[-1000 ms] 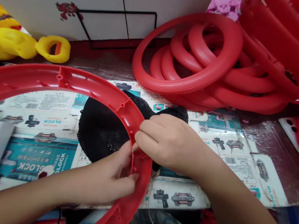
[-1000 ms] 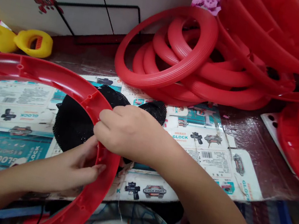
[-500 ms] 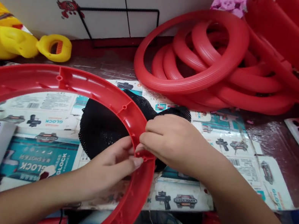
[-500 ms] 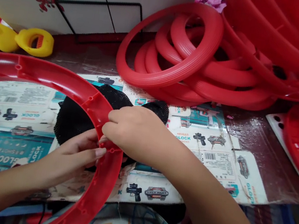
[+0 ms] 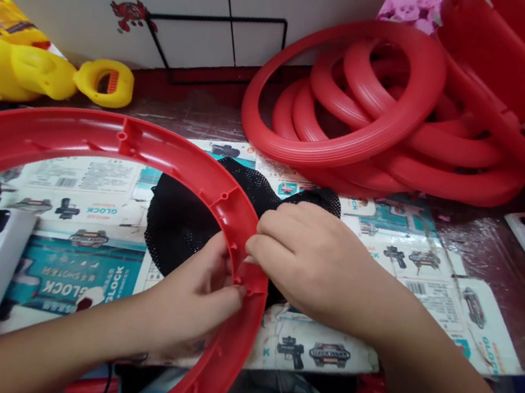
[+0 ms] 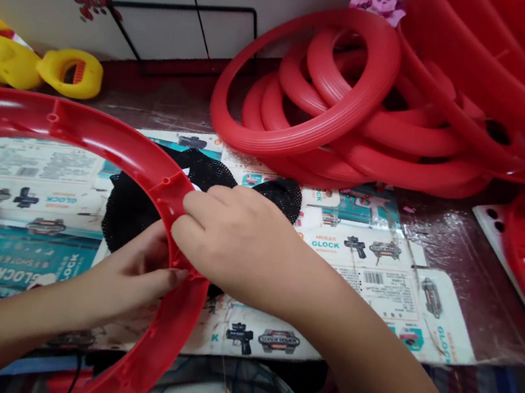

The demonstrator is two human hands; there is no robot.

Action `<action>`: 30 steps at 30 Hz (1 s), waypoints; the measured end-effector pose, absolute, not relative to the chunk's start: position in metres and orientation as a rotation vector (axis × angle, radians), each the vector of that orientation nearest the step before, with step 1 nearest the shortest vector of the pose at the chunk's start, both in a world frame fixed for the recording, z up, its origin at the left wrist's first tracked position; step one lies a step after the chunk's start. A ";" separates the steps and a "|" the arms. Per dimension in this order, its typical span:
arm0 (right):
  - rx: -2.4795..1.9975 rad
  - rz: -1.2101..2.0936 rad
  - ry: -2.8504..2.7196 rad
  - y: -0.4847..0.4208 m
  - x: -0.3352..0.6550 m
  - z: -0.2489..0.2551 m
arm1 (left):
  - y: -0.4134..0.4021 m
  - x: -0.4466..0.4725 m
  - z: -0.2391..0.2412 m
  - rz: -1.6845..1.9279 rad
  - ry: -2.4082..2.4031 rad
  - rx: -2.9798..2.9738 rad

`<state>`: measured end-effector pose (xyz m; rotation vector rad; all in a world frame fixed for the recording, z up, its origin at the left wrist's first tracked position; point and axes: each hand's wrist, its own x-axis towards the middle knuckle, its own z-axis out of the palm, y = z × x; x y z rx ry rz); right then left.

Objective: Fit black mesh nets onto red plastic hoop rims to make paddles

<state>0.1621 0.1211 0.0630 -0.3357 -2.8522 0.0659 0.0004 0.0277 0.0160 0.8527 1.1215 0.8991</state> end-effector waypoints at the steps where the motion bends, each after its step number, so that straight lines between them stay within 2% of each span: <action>1: -0.304 0.030 -2.836 0.120 0.162 0.063 | 0.027 0.000 0.016 0.879 1.108 0.880; 6: -0.163 0.010 -2.747 0.119 0.162 0.060 | 0.021 -0.001 0.018 0.822 1.024 0.975; 12: -0.326 0.131 -2.810 0.126 0.163 0.055 | 0.020 0.007 0.017 0.759 0.905 0.878; 20: -0.331 0.277 -2.767 0.129 0.164 0.055 | 0.015 0.001 0.018 0.709 0.766 0.605; 27: -0.452 0.049 -2.661 0.124 0.165 0.054 | 0.024 0.001 0.010 0.989 1.033 0.866; 30: -0.415 0.069 -2.670 0.123 0.163 0.054 | 0.029 0.002 0.008 0.968 1.168 0.995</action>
